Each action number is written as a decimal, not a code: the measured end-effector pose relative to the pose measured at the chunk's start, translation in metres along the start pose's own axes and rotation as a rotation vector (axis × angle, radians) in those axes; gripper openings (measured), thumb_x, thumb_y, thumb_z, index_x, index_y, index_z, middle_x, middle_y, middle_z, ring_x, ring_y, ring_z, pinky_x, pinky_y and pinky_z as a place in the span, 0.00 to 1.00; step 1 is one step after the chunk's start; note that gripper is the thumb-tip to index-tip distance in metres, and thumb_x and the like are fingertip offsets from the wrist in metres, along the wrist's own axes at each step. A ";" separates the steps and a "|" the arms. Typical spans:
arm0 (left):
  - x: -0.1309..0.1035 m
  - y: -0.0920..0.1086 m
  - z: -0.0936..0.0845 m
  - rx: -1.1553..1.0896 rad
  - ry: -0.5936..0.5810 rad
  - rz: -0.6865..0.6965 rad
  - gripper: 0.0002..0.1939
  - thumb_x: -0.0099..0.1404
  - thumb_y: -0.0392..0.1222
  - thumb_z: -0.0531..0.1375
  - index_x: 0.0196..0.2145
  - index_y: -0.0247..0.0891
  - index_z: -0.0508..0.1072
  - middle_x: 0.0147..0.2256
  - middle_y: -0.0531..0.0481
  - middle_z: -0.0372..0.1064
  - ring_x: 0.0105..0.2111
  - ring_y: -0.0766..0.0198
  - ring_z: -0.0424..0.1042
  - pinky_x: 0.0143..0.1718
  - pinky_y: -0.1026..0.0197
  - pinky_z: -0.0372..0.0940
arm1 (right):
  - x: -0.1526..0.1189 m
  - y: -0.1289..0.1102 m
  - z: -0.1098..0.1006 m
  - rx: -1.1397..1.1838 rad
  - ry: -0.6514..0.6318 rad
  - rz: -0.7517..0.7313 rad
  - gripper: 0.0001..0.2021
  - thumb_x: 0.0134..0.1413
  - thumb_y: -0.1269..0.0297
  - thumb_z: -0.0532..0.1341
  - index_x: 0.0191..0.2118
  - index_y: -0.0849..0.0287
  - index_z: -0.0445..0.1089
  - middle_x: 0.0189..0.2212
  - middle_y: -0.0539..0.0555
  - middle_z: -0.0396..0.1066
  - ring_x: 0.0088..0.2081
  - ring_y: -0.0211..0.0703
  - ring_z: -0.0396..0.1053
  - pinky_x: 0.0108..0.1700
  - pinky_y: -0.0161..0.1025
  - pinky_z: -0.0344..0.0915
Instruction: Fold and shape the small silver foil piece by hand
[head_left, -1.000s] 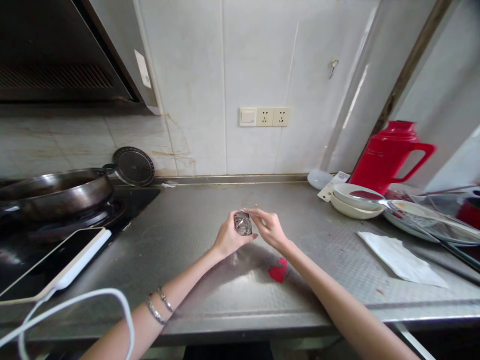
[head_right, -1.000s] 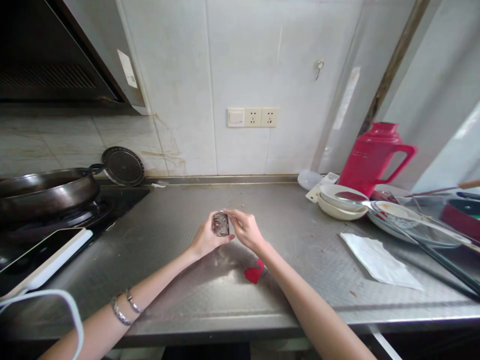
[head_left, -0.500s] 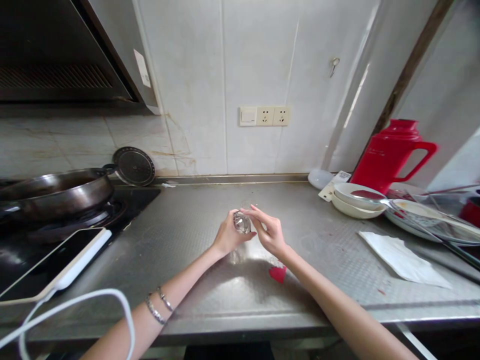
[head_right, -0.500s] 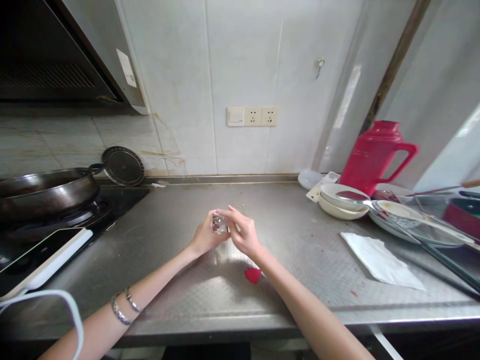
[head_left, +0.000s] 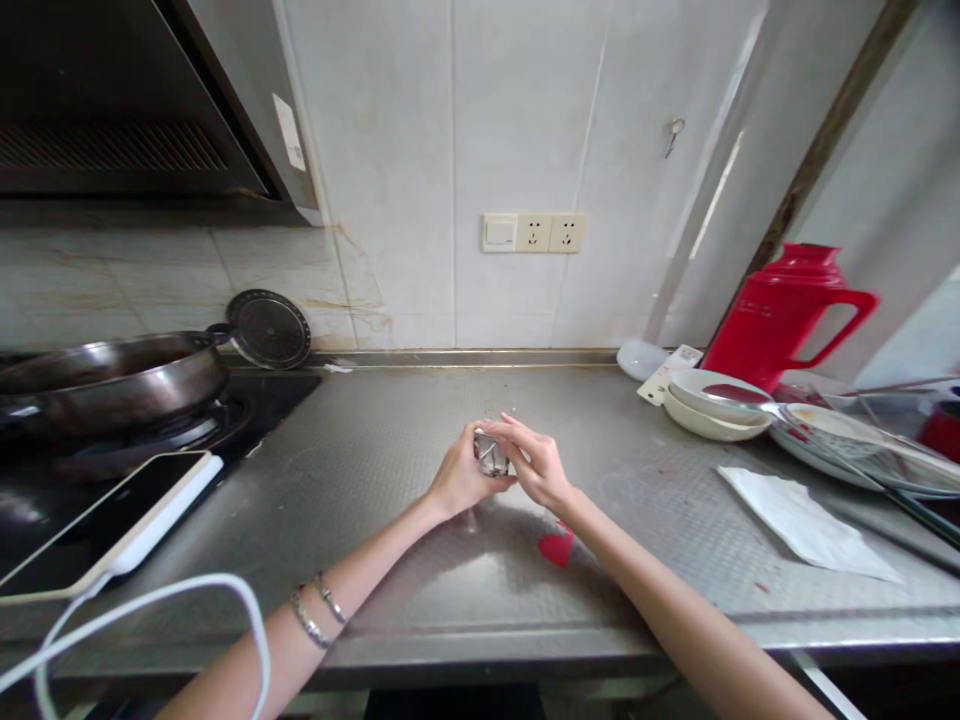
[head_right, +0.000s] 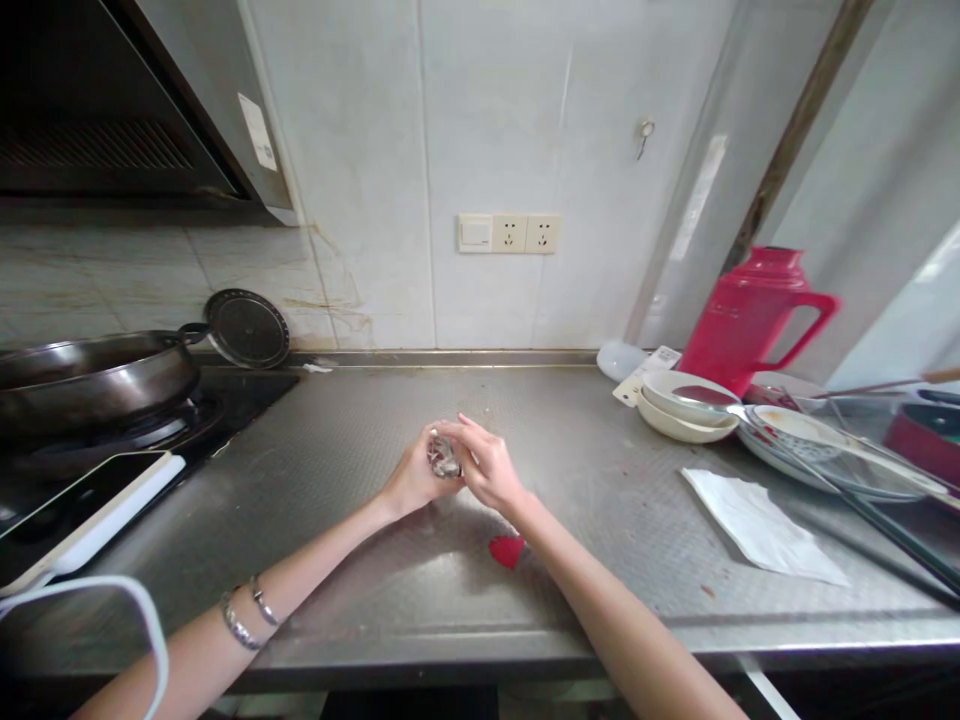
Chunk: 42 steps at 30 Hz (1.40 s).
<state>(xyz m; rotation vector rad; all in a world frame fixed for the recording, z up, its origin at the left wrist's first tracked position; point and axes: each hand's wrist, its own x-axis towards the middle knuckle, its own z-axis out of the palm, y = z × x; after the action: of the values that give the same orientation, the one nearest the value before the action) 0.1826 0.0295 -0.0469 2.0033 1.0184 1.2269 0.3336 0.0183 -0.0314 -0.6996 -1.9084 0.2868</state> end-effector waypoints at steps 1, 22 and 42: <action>0.000 -0.001 0.001 0.007 0.005 -0.001 0.35 0.44 0.41 0.69 0.49 0.38 0.62 0.45 0.44 0.70 0.42 0.56 0.71 0.43 0.56 0.66 | 0.000 -0.002 0.000 0.005 -0.005 -0.024 0.16 0.63 0.64 0.49 0.49 0.50 0.70 0.45 0.50 0.75 0.49 0.45 0.71 0.62 0.50 0.55; 0.006 -0.007 0.003 0.092 0.031 -0.124 0.33 0.43 0.42 0.69 0.47 0.38 0.65 0.42 0.45 0.73 0.40 0.56 0.73 0.40 0.59 0.66 | 0.003 0.004 -0.004 -0.235 -0.072 -0.271 0.18 0.60 0.75 0.49 0.52 0.56 0.66 0.44 0.56 0.75 0.49 0.43 0.71 0.60 0.55 0.59; 0.011 -0.004 -0.003 -0.137 0.038 -0.272 0.29 0.41 0.48 0.71 0.40 0.34 0.70 0.34 0.47 0.73 0.33 0.61 0.71 0.35 0.62 0.64 | 0.009 0.004 -0.004 -0.134 0.232 0.093 0.11 0.60 0.66 0.54 0.41 0.53 0.73 0.40 0.53 0.77 0.44 0.46 0.74 0.55 0.47 0.65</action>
<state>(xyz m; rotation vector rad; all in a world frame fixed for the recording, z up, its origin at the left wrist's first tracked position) 0.1819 0.0410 -0.0441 1.6805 1.1501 1.1566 0.3358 0.0265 -0.0252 -0.8735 -1.6880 0.1301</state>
